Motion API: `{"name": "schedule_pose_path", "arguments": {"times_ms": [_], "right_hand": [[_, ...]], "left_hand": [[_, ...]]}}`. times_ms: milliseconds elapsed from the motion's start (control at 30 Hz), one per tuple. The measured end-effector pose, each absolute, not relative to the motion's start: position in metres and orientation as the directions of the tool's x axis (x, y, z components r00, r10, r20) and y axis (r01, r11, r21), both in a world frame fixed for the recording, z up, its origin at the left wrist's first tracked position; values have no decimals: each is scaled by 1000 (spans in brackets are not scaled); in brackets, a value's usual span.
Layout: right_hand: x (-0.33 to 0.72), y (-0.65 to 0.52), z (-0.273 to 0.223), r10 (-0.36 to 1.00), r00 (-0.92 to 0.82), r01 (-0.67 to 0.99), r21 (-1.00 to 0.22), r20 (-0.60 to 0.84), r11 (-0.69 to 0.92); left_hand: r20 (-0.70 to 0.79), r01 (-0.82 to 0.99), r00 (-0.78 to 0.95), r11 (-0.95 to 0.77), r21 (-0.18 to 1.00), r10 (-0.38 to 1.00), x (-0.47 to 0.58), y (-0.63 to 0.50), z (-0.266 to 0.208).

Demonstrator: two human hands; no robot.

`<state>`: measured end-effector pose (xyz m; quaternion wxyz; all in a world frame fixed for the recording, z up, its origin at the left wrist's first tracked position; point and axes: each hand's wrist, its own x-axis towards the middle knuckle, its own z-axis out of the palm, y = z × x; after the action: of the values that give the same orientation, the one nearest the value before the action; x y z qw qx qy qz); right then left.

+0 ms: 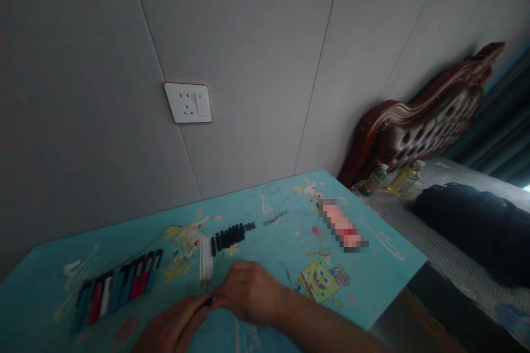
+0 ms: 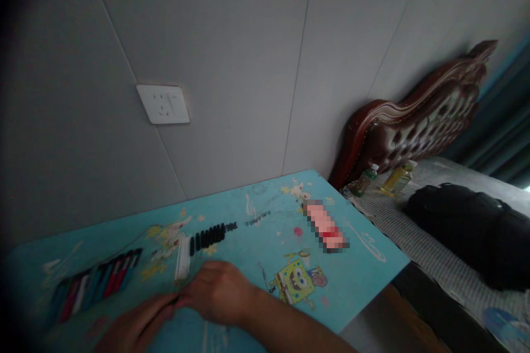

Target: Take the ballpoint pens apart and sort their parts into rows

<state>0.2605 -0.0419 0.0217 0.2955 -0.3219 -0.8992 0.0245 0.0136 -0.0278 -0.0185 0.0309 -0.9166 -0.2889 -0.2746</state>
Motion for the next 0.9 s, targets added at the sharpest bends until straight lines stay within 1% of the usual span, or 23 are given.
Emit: {"name": "schedule_pose_path", "arguments": {"times_ms": [100, 167, 233, 300, 400, 500, 633, 700, 767, 900], "right_hand": [[257, -45, 25, 694, -533, 651, -289, 484, 702], [254, -49, 26, 737, -505, 683, -315, 449, 659], [250, -52, 25, 778, -474, 697, -363, 414, 618], [248, -54, 24, 803, -453, 683, -428, 387, 592], [247, -54, 22, 801, -460, 650, -469, 383, 597], [250, -51, 23, 778, -494, 644, -439, 387, 627], [255, -45, 23, 732, -558, 628, -379, 391, 680], [256, -43, 23, 717, -575, 611, -375, 394, 697], [257, -43, 24, 727, -557, 613, -392, 402, 686], [255, -47, 27, 768, -488, 622, -451, 416, 640]], "left_hand": [[582, 540, 702, -840, -58, 411, 12, -24, -19], [605, 538, 710, -832, -137, 360, 11, -24, -14], [606, 523, 727, -832, -185, 322, 10, -25, -7], [605, 507, 737, -838, -203, 300, 11, -26, -1], [601, 487, 744, -853, -188, 292, 14, -27, 3], [565, 484, 755, -863, -141, 331, 16, -26, 2], [523, 496, 746, -868, -21, 413, 18, -26, -6], [503, 513, 731, -858, 42, 461, 19, -26, -10], [483, 542, 716, -838, 71, 504, 20, -26, -13], [494, 595, 675, -800, 76, 549, 23, -26, -11]]}}
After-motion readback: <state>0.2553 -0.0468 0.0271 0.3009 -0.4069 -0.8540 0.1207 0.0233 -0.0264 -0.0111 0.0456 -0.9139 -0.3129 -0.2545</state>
